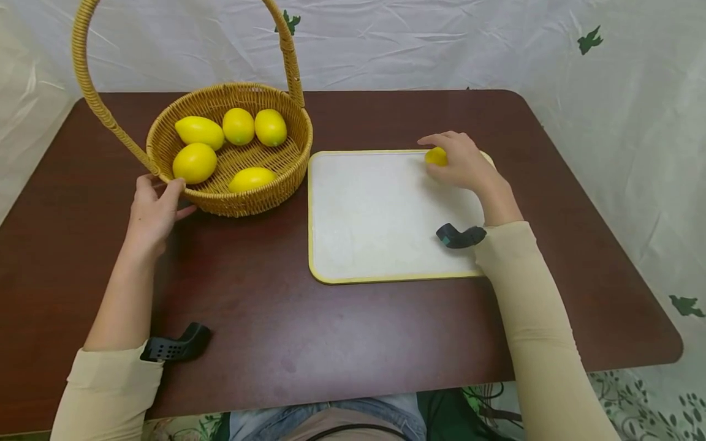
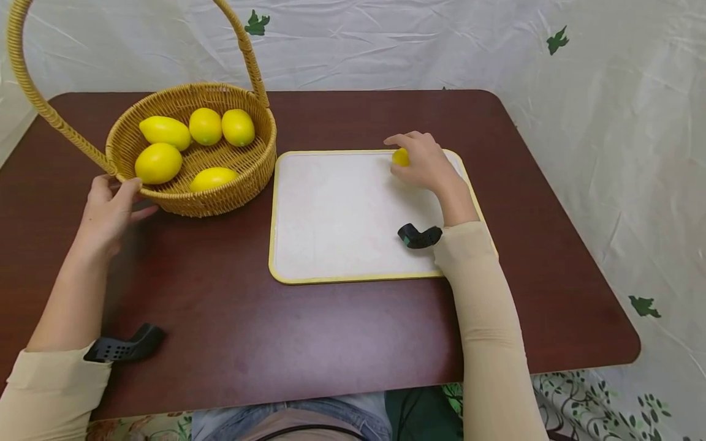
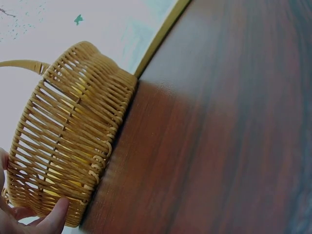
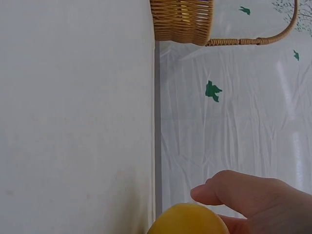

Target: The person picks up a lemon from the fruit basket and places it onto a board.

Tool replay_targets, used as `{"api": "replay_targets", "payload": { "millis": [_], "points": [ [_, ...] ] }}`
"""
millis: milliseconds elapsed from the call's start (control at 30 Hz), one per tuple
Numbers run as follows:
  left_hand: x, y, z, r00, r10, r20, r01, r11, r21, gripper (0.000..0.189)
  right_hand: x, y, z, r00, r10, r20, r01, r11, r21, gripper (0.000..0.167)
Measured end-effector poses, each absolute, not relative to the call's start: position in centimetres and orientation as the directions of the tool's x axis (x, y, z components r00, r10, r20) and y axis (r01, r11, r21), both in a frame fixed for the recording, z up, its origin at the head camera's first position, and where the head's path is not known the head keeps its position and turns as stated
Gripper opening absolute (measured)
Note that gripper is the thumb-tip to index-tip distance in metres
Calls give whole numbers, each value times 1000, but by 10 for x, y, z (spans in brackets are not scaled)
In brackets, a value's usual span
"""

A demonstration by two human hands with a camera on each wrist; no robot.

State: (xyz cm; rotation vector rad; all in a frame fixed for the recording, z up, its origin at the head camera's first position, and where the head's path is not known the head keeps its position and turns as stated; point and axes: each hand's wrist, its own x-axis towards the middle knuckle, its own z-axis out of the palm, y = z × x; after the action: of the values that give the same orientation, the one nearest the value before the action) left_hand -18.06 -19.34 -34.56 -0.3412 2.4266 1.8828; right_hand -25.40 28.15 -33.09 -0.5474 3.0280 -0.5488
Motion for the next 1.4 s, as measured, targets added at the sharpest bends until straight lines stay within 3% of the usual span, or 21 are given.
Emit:
{"api": "replay_targets", "payload": {
  "millis": [1000,1400],
  "points": [
    [-181,-193,-346,-982,-141,-129,-160,238,958,66,-254,276,-327,-929,-350,123,-371,874,-315,31],
    [-180,-192,-346,-981,-135,-137,-167,237,957,68,-253,276,-328,-936,-333,113,-351,867,-353,32]
  ]
}}
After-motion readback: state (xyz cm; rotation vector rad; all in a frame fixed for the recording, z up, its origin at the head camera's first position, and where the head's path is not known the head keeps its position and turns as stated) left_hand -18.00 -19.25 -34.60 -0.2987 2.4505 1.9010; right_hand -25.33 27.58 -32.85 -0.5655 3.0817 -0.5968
